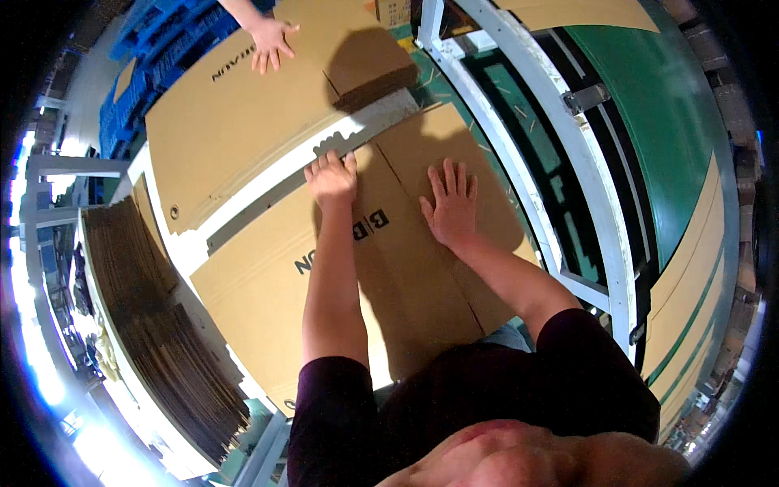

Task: The person folds flat cardboard sheets labeled 'B. BRAUN' on a conveyor belt. They repeatedly pick up sheets, fold them along pre-scored lines, and place them onto a stack. Another person is visible in the background handling similar cardboard sheets.

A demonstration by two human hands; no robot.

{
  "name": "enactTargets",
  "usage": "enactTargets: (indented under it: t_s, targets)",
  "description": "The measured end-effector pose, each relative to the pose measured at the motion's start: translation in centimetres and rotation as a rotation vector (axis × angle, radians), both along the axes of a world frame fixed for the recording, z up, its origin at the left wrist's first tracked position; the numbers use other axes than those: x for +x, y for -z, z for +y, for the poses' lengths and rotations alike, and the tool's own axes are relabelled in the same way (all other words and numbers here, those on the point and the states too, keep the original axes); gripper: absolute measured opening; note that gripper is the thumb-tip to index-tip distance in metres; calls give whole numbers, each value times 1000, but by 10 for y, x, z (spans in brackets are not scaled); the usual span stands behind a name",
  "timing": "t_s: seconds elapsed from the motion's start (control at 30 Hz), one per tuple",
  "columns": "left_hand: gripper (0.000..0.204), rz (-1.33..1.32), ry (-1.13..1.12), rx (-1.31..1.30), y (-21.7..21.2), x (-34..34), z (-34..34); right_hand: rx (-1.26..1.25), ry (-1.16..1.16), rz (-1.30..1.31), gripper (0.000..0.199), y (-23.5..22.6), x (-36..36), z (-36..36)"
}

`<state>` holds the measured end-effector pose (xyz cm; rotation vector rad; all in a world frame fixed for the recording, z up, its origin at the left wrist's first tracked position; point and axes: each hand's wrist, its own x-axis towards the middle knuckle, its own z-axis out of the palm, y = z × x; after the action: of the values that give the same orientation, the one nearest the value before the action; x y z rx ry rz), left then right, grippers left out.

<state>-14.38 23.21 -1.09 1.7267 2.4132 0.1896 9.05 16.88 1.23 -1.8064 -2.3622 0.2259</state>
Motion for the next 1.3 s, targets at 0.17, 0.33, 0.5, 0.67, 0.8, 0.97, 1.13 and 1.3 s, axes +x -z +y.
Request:
enactTargets:
  t_s: [0.17, 0.33, 0.5, 0.67, 0.8, 0.97, 1.13, 1.3]
  targets:
    - [63, 58, 211, 258, -23, 58, -87, 64, -31, 80, 59, 11, -3, 5]
    - [70, -170, 547, 6, -10, 160, -257, 77, 11, 222, 59, 4, -1, 1]
    - [76, -330, 418, -12, -31, 232, -340, 223, -62, 366, 60, 11, 4, -8]
    - [74, -181, 408, 99, -7, 244, -339, 192, -343, 341, 62, 15, 51, -41]
    - [60, -105, 425, 98, -35, 251, -329, 118, -434, 295, 63, 10, 97, -91]
    - [36, 17, 695, 134, -31, 251, -307, 83, -380, 165, 66, 28, 152, -130]
    - [30, 102, 946, 65, -26, 250, -296, -7, -287, 161, 66, 30, 182, -163]
    - [32, 159, 1138, 210, -22, 247, -296, -25, -188, 183, 64, 20, 225, -196]
